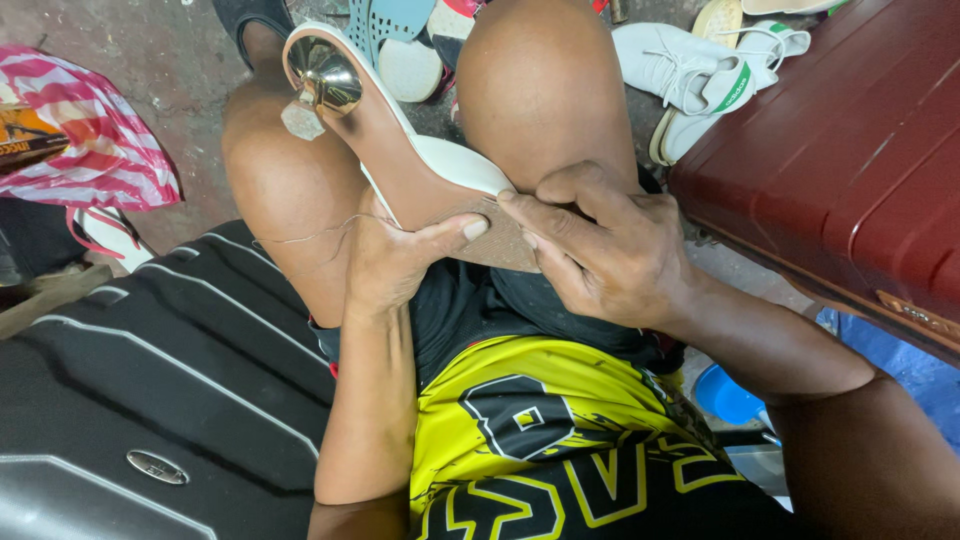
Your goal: The person prepares a needle and thread, then uses a stitching awl to puncture and sew the sole of a beige high-heeled shoe. The person works on the shoe while seated on the floor.
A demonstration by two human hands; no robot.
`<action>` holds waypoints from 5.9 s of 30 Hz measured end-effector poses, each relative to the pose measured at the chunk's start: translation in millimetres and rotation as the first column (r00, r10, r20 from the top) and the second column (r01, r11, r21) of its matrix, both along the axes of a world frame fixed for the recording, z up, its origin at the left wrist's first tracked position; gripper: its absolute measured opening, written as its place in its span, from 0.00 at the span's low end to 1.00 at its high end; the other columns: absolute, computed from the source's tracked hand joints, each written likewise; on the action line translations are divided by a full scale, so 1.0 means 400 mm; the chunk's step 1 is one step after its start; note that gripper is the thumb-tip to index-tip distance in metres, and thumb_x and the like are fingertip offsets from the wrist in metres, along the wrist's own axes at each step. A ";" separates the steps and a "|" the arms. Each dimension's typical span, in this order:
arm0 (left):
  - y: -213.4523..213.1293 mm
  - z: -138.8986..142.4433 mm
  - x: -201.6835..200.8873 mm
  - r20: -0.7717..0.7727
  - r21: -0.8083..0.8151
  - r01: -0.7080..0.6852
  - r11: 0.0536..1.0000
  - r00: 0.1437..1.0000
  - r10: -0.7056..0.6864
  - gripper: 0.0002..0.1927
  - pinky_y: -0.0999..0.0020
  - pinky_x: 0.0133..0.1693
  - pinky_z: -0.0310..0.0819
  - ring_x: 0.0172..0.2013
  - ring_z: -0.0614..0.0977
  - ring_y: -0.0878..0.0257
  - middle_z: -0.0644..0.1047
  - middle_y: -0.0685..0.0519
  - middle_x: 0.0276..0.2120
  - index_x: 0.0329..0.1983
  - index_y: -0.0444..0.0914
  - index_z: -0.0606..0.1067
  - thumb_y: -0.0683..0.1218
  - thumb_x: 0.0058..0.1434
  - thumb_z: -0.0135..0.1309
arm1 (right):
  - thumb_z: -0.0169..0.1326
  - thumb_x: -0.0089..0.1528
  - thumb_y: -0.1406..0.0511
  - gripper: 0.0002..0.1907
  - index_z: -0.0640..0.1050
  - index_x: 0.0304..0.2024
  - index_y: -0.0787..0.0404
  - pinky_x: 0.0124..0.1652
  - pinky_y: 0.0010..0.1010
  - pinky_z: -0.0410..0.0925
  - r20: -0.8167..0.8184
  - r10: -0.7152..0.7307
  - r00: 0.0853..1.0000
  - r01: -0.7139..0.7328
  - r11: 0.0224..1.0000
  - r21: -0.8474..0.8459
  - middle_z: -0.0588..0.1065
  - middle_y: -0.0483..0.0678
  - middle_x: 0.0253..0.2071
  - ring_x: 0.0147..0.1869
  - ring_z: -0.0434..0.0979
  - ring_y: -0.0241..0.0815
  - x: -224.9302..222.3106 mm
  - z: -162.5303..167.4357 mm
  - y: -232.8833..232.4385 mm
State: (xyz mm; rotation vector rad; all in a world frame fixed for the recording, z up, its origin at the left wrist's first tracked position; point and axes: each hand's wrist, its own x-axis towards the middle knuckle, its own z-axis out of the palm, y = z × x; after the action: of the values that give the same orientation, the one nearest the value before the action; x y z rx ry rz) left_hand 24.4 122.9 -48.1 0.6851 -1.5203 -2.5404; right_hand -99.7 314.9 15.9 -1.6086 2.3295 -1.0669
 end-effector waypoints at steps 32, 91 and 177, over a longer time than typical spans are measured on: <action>-0.014 0.004 0.005 -0.016 0.000 0.038 0.999 0.999 -0.038 0.25 0.68 0.54 0.79 0.48 0.83 0.64 0.81 0.52 0.47 0.54 0.34 0.76 0.37 0.54 0.71 | 0.66 0.55 0.73 0.27 0.79 0.58 0.61 0.35 0.32 0.73 -0.063 0.103 0.993 -0.100 0.993 0.057 0.71 0.46 0.44 0.42 0.79 0.40 -0.021 0.018 -0.021; -0.008 -0.001 0.020 -0.064 -0.030 0.071 0.997 0.995 -0.073 0.21 0.70 0.52 0.78 0.46 0.82 0.67 0.81 0.54 0.46 0.55 0.33 0.76 0.38 0.59 0.67 | 0.60 0.62 0.74 0.21 0.78 0.57 0.56 0.42 0.31 0.74 0.272 -0.172 0.947 0.161 0.985 0.060 0.78 0.48 0.47 0.45 0.82 0.43 0.063 -0.003 0.031; -0.013 0.009 0.019 -0.015 -0.246 0.159 0.956 0.986 -0.168 0.18 0.71 0.51 0.79 0.44 0.83 0.68 0.83 0.53 0.44 0.51 0.33 0.78 0.39 0.58 0.68 | 0.62 0.59 0.75 0.21 0.79 0.56 0.63 0.37 0.33 0.74 0.107 -0.058 0.993 0.052 0.997 0.061 0.76 0.48 0.43 0.40 0.80 0.42 0.054 0.021 -0.011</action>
State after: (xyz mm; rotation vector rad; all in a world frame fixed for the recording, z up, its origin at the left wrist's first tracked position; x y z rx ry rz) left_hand 32.0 117.9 -44.7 0.4967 -1.9075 -2.3993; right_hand -78.1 310.6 24.4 -1.4366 2.3235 -1.0590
